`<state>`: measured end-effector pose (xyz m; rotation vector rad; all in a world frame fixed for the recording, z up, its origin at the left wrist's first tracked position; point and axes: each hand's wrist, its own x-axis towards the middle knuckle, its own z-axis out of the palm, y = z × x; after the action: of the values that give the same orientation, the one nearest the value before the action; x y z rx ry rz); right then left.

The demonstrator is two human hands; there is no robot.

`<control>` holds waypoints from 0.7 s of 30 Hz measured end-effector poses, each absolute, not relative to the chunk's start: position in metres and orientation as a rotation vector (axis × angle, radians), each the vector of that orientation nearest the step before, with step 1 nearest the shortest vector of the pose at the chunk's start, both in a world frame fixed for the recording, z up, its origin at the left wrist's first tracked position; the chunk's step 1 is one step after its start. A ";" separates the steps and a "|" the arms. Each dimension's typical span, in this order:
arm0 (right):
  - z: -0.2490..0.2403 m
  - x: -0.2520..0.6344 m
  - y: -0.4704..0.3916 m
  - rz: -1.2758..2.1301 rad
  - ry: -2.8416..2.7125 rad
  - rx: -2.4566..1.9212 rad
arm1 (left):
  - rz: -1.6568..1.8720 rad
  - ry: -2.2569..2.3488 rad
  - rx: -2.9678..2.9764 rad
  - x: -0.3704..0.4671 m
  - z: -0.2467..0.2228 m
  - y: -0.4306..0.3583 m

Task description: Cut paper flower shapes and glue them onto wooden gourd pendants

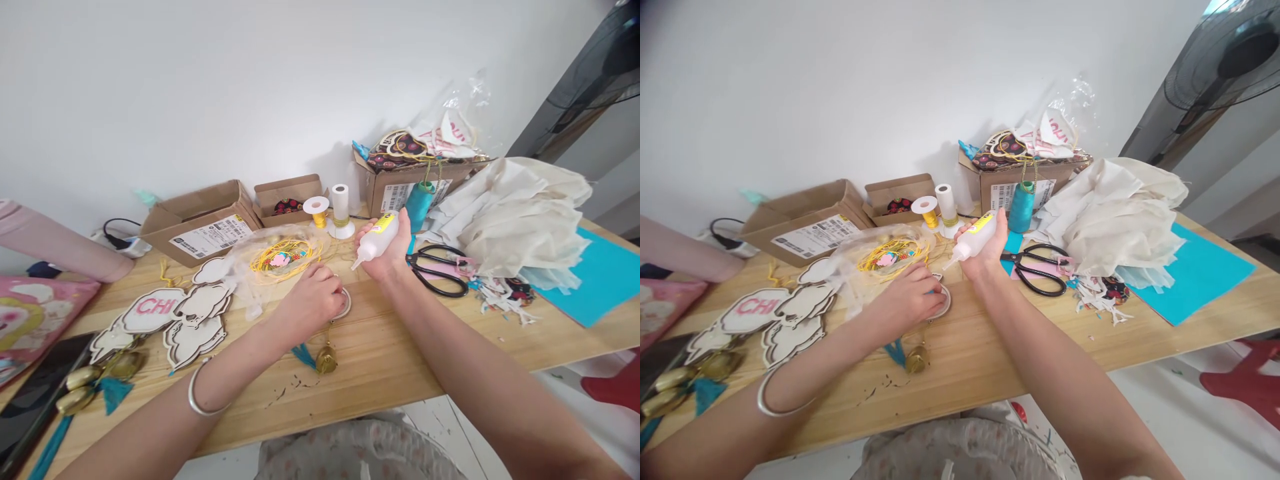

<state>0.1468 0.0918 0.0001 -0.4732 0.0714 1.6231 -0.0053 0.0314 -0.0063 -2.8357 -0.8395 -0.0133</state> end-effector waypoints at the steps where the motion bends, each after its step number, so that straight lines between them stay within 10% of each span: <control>1: 0.000 0.147 0.092 1.632 0.075 -0.471 | 0.033 -0.819 -2.829 -0.004 -0.004 0.031; 11: -0.001 0.148 0.093 1.643 0.095 -0.466 | 0.122 -0.805 -2.837 0.013 0.006 0.028; 21: 0.003 0.138 0.081 1.440 -0.225 -0.479 | -1.759 -2.833 -2.568 -0.030 -0.009 0.022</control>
<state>0.1377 0.0814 0.0035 -0.4789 -0.2248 1.4396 -0.0299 0.0216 -0.0088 -2.5685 -2.8328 -1.7593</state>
